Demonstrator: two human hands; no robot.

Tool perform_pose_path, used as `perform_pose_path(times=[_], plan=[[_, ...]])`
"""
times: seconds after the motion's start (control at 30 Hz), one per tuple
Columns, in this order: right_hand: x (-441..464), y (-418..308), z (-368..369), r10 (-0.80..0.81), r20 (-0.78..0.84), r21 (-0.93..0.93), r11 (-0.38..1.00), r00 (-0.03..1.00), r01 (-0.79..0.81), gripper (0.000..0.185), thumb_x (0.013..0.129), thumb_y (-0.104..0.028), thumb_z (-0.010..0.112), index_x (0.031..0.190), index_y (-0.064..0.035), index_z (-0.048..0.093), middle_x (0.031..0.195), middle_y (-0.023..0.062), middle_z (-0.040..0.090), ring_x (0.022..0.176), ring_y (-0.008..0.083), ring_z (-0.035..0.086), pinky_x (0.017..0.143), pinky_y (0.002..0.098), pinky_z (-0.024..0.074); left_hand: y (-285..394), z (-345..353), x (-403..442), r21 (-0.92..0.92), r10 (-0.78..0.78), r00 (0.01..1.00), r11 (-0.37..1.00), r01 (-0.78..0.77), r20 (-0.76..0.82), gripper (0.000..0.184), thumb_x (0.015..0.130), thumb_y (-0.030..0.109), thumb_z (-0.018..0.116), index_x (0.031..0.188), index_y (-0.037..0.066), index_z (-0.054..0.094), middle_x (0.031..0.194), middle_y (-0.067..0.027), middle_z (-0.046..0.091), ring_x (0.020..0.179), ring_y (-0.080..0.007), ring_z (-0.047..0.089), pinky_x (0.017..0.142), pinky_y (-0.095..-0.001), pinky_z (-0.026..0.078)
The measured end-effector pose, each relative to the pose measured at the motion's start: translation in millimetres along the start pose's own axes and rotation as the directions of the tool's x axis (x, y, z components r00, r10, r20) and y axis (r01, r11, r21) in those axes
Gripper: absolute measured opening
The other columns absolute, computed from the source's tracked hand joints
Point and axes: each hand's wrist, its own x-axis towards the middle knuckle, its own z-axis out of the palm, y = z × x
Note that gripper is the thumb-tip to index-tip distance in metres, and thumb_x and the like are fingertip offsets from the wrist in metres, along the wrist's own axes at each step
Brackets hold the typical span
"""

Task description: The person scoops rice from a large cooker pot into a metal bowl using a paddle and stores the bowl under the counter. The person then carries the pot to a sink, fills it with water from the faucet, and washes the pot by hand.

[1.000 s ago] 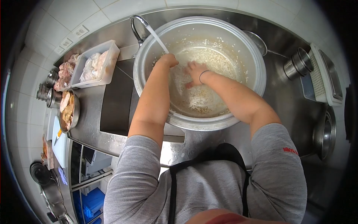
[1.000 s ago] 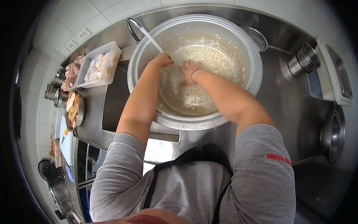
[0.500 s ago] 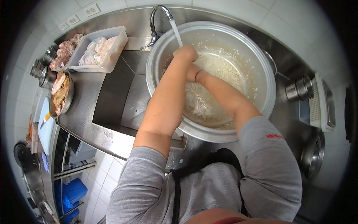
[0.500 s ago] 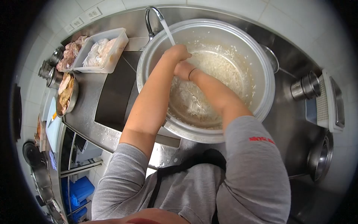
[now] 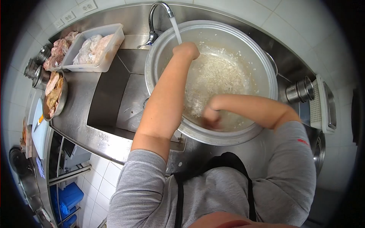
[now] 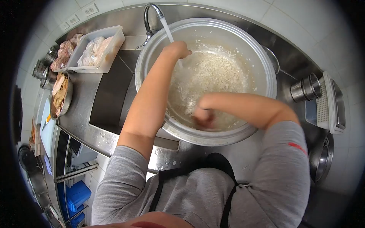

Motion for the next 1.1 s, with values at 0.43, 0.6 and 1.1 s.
perform_pose_path(times=[0.43, 0.6, 1.1], plan=[[-62, 161, -44, 0.578, 0.407, 0.469, 0.532, -0.707, 0.705, 0.007, 0.071, -0.008, 0.055, 0.077, -0.0032, 0.055, 0.082, 0.0154, 0.054, 0.08, 0.0291, 0.052, 0.072, 0.0379, 0.0423, -20, 5, 9, -0.257, -0.019, 0.846, 0.956, -0.14, -0.533, 0.026, 0.075, 0.032, 0.057, 0.087, 0.01, 0.061, 0.082, -0.0076, 0.063, 0.079, -0.0243, 0.06, 0.069, -0.0352, 0.046], [-54, 161, -73, 0.562, 0.433, 0.299, 0.648, -0.705, 0.7, 0.01, 0.074, -0.008, 0.051, 0.08, -0.0008, 0.055, 0.085, 0.0155, 0.056, 0.077, 0.0274, 0.054, 0.07, 0.0373, 0.0431, -18, -1, 11, -0.319, -0.046, 0.775, 0.925, -0.204, -0.63, 0.026, 0.075, 0.031, 0.057, 0.084, 0.008, 0.062, 0.079, -0.0088, 0.063, 0.077, -0.025, 0.06, 0.068, -0.0349, 0.046], [6, -8, -47, 0.108, -0.485, 0.341, 0.937, 0.868, 0.074, 0.04, 0.068, -0.015, 0.063, 0.105, -0.0027, 0.055, 0.098, 0.0135, 0.057, 0.08, 0.0234, 0.055, 0.067, 0.0355, 0.0464, -8, -4, 11, -0.417, -0.073, 0.793, 0.877, -0.238, -0.605, 0.025, 0.073, 0.031, 0.059, 0.083, 0.009, 0.063, 0.081, -0.0074, 0.063, 0.076, -0.0228, 0.06, 0.068, -0.0343, 0.046]])
